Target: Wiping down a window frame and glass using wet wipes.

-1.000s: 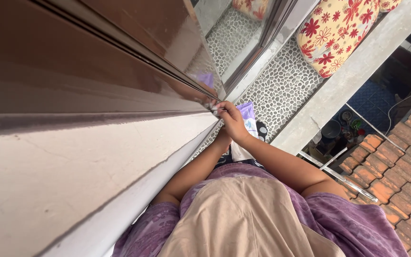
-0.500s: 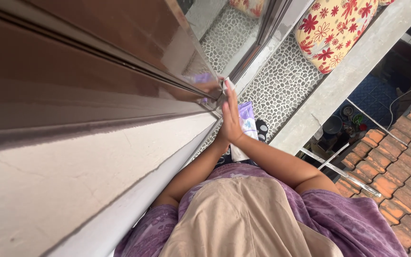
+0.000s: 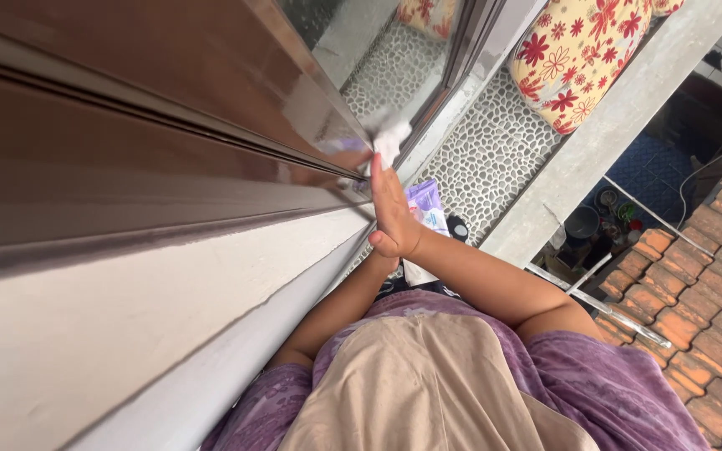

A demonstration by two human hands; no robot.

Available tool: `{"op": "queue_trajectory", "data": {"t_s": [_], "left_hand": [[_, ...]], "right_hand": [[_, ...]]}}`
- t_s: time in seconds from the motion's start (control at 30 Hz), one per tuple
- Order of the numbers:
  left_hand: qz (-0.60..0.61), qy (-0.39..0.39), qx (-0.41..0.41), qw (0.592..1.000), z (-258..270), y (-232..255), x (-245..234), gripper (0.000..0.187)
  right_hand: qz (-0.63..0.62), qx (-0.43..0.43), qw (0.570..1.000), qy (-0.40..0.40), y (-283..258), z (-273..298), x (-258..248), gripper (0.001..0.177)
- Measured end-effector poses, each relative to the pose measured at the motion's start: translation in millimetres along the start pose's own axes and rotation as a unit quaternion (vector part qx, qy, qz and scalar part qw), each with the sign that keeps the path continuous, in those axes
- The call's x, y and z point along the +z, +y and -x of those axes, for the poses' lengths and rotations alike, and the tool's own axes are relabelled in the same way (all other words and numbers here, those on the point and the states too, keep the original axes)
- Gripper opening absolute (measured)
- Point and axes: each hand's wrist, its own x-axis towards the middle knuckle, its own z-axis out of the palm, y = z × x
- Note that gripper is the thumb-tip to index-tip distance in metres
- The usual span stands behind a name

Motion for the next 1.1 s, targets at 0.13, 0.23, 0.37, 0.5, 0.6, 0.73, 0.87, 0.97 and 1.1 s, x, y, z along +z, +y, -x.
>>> {"op": "queue_trajectory", "data": {"t_s": [0.13, 0.23, 0.37, 0.5, 0.6, 0.73, 0.87, 0.97, 1.1], "left_hand": [[-0.008, -0.001, -0.071, 0.997, 9, -7, -7, 0.096], [-0.015, 0.006, -0.128, 0.992, 25, -11, -14, 0.093], [-0.024, 0.015, -0.203, 0.979, 41, -19, -20, 0.088], [-0.036, 0.021, -0.263, 0.964, 50, -28, -32, 0.084], [-0.047, 0.024, -0.303, 0.952, 57, -39, -54, 0.081], [-0.054, 0.026, -0.349, 0.935, 60, -63, -77, 0.071], [-0.139, 0.066, -0.447, 0.881, 55, -59, -74, 0.061], [-0.131, 0.067, -0.451, 0.88, 49, -66, -73, 0.062], [-0.119, 0.07, -0.471, 0.871, 55, -85, -85, 0.062]], "right_hand": [[0.008, 0.009, 1.0, 0.005, -19, -18, -11, 0.118], [0.006, -0.033, 0.999, 0.005, -39, -46, -25, 0.122], [0.062, -0.129, 0.99, 0.003, -88, -108, -57, 0.125], [0.091, -0.197, 0.976, 0.006, -75, -105, -59, 0.118], [0.134, -0.212, 0.967, -0.035, -24, -71, -50, 0.116], [0.18, -0.242, 0.951, -0.07, -25, -68, -49, 0.12], [0.191, -0.292, 0.936, -0.04, -54, -97, -53, 0.123], [0.165, -0.326, 0.931, -0.005, -93, -133, -64, 0.129], [0.135, -0.397, 0.908, -0.002, -170, -202, -100, 0.13]]}}
